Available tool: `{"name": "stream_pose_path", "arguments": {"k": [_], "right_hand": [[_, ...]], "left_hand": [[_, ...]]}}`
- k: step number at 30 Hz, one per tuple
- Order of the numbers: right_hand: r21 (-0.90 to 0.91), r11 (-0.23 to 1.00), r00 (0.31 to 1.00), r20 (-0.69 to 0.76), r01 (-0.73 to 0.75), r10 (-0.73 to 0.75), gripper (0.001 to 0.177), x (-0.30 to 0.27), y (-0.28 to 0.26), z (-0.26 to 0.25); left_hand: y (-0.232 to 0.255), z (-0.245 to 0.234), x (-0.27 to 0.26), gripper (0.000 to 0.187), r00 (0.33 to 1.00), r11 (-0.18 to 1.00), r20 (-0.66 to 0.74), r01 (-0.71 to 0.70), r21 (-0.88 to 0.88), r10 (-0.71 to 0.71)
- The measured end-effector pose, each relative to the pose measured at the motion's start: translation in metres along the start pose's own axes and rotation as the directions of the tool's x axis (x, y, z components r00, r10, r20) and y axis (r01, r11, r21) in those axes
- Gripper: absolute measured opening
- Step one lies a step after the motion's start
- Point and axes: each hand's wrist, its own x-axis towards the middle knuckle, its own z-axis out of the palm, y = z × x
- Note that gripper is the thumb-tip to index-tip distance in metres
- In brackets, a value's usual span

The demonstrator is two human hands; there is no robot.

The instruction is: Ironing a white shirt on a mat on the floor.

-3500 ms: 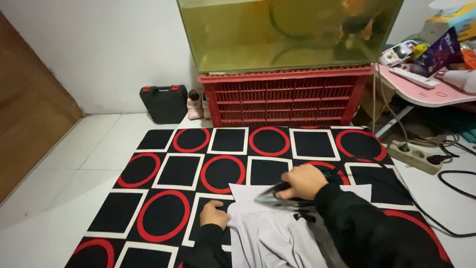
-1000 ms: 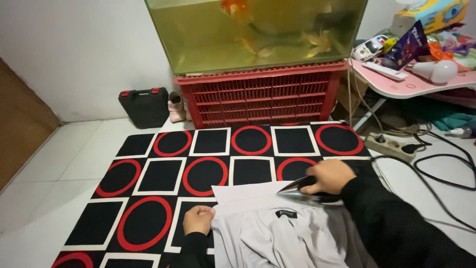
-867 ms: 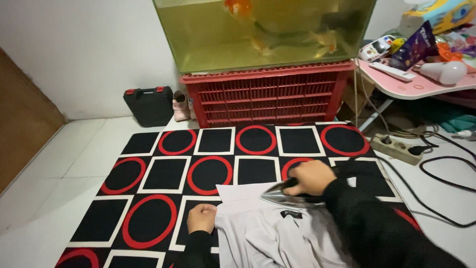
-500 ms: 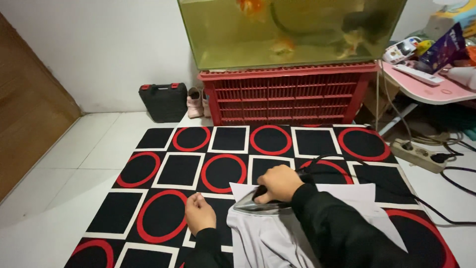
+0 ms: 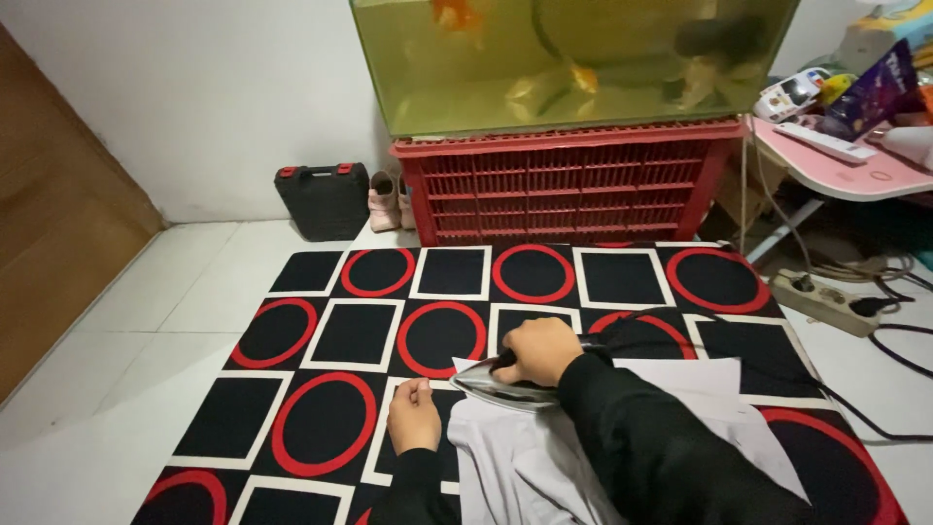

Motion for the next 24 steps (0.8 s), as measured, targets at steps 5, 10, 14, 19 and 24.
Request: {"name": "stream_pose_path", "arguments": {"k": [5, 10, 14, 19, 24], "right_hand": [[-0.055, 0.998, 0.998, 0.063, -0.006, 0.009, 0.054, -0.038, 0.036, -0.019], [-0.092, 0.991, 0.992, 0.08, -0.092, 0.1, 0.056, -0.083, 0.089, -0.028], [-0.112, 0.977, 0.976, 0.1, -0.184, 0.195, 0.057, -0.118, 0.129, -0.041], [-0.152, 0.91, 0.912, 0.085, -0.385, 0.4, 0.061, -0.162, 0.175, -0.051], [-0.253, 0.864, 0.859, 0.17, -0.436, 0.484, 0.064, -0.194, 0.197, -0.066]], "left_hand": [[0.002, 0.002, -0.005, 0.024, 0.999, 1.0, 0.046, -0.02, -0.009, 0.02], [0.008, 0.002, -0.012, 0.025, 0.993, 0.998, 0.108, -0.043, 0.038, 0.039], [0.024, 0.0, -0.023, 0.025, 0.988, 0.997, 0.154, -0.044, 0.067, 0.033], [0.024, 0.0, -0.028, 0.027, 0.973, 0.992, 0.218, -0.091, 0.09, 0.069], [0.031, 0.005, -0.036, 0.03, 0.96, 0.992, 0.274, -0.088, 0.088, 0.061]]}}
